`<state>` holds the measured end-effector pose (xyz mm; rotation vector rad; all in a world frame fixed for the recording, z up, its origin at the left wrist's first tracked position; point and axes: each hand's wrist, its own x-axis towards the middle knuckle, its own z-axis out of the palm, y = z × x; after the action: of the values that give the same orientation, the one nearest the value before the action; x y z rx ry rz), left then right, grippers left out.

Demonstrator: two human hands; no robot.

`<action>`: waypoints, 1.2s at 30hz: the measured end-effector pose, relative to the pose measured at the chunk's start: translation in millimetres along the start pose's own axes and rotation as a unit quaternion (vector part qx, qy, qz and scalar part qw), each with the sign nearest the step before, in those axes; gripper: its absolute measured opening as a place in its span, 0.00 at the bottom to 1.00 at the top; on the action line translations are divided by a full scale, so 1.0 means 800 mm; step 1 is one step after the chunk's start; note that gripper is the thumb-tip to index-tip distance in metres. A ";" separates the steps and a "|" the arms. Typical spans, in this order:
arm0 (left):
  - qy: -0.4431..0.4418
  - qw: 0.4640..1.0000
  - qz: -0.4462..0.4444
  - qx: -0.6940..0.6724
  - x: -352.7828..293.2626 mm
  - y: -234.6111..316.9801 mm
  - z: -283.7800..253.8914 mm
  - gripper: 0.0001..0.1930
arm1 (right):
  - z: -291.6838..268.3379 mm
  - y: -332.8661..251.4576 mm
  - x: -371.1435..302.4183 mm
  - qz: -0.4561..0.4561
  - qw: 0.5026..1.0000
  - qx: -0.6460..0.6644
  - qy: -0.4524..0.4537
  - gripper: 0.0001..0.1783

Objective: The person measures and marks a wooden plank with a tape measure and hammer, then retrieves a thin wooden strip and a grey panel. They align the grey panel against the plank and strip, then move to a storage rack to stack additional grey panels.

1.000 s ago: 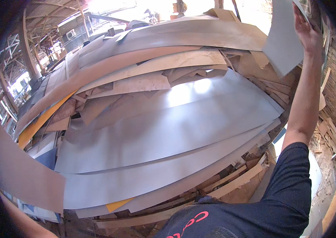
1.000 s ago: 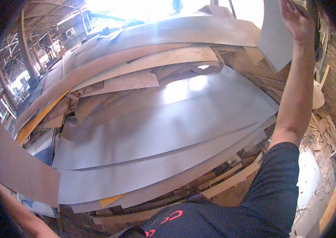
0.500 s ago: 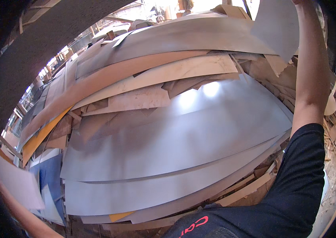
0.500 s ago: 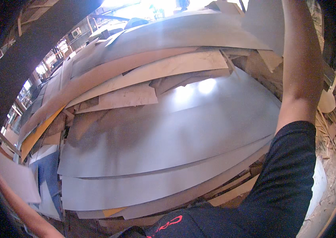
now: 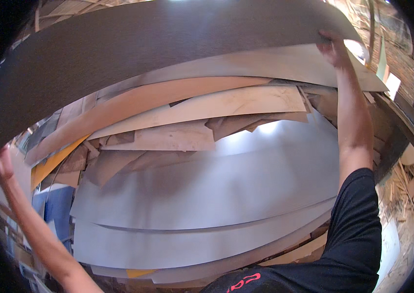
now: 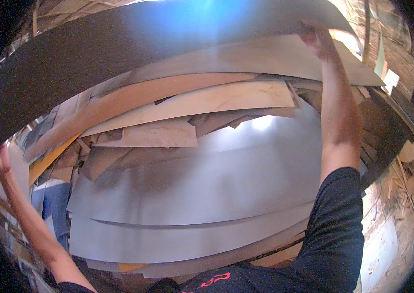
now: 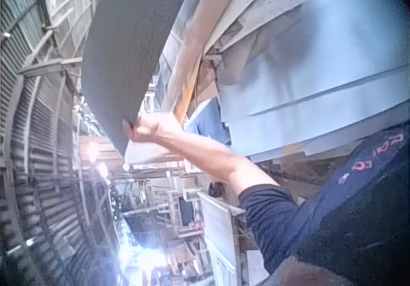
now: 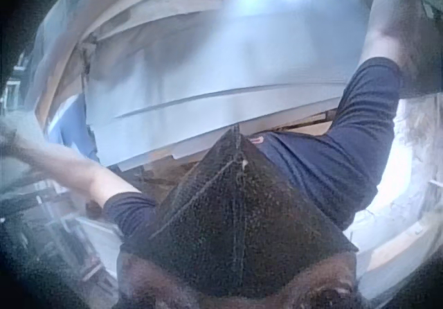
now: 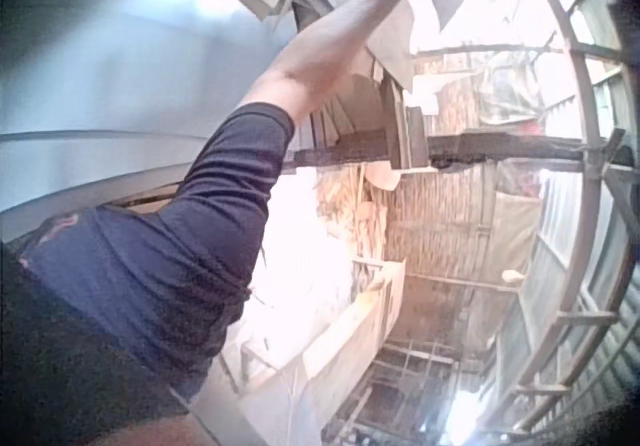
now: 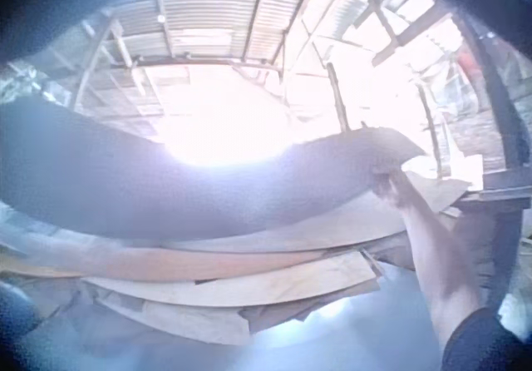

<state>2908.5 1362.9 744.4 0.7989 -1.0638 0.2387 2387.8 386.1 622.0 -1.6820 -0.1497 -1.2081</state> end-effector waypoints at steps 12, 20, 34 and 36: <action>-0.138 0.723 0.172 0.654 -0.061 -0.222 0.282 0.15 | -0.017 0.238 -0.110 0.351 0.914 0.127 0.162 0.13; -0.067 0.951 0.074 0.294 -0.059 -0.291 0.344 0.11 | -0.064 0.216 -0.153 0.275 0.926 0.072 0.249 0.05; -0.100 0.949 0.062 0.291 -0.065 -0.310 0.355 0.21 | -0.092 0.218 -0.219 0.325 0.905 0.253 0.110 0.09; 0.009 0.979 -0.074 0.192 -0.053 -0.337 0.323 0.17 | -0.075 0.214 -0.220 0.317 0.907 0.243 0.129 0.09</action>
<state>2854.9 1004.0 644.5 1.2163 -0.9466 0.3301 2365.4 332.6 375.7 -0.9977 0.2336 -0.7915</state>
